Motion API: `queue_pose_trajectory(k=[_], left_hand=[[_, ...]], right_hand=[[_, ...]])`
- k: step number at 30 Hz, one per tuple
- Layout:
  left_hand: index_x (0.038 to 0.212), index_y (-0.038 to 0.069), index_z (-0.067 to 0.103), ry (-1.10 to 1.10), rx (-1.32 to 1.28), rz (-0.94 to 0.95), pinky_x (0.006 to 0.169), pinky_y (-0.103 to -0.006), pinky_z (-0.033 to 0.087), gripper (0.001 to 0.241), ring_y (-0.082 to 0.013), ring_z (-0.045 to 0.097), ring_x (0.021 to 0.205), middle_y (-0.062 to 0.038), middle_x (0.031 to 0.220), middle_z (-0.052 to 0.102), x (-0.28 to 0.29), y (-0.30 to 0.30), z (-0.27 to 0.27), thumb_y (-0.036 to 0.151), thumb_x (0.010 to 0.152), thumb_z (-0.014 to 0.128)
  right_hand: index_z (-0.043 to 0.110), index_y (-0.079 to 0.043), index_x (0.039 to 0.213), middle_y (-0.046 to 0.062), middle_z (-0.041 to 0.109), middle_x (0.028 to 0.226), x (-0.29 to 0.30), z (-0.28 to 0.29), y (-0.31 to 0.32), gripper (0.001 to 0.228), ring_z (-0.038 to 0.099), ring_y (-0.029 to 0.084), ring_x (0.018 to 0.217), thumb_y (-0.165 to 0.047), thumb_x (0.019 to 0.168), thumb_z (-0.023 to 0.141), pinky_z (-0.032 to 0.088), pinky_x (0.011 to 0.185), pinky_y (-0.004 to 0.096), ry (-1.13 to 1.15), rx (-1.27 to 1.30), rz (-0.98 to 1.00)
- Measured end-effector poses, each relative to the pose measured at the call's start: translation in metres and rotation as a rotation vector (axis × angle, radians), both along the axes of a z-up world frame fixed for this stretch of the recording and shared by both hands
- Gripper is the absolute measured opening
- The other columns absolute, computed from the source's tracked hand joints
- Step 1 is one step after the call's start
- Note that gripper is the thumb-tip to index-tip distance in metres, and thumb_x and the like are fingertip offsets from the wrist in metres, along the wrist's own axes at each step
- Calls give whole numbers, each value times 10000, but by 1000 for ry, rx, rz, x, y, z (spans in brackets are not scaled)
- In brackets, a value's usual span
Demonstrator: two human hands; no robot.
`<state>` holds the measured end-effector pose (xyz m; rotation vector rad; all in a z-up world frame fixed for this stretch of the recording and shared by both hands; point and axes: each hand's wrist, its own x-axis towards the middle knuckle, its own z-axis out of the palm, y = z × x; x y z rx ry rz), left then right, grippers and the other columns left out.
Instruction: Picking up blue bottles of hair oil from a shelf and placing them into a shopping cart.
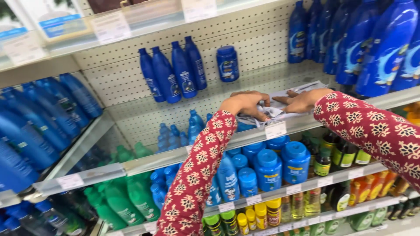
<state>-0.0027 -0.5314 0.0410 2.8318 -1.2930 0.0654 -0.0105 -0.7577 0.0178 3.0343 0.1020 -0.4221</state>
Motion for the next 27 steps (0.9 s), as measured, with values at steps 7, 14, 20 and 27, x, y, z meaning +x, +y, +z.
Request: queue_pose_trajectory(k=[7, 14, 20, 27], left_hand=[[1292, 316, 621, -69, -41, 24, 971, -486, 482, 691, -251, 601, 1249, -6, 1302, 666, -9, -70, -7, 651, 713, 791], [1252, 370, 681, -151, -172, 38, 932, -461, 557, 446, -268, 674, 1153, -21, 1208, 734, -10, -130, -24, 461, 822, 758], [1147, 292, 774, -366, -325, -102, 908, -429, 590, 324, -301, 721, 1082, -74, 1145, 754, -16, -151, -20, 136, 870, 712], [1165, 119, 710, -603, -812, -341, 888, -415, 574, 362, -311, 670, 1087, -74, 1135, 706, -138, -54, -21, -16, 835, 643]], right_hand=[[291, -349, 1604, 143, 508, 1565, 6, -2, -57, 694, 530, 351, 1416, -444, 966, 545, 439, 1166, 499, -156, 81, -24], [559, -236, 1450, 136, 584, 1480, -54, 28, -52, 417, 605, 365, 1344, -221, 1034, 532, 563, 1025, 525, -292, 6, -341], [648, -34, 1191, 213, 647, 1204, -52, 11, -97, 305, 651, 398, 1150, -87, 892, 674, 564, 955, 460, -872, -66, 146], [629, 13, 1248, 188, 596, 1209, -204, 12, -30, 465, 622, 384, 1115, 81, 796, 715, 552, 942, 433, -1366, 244, 546]])
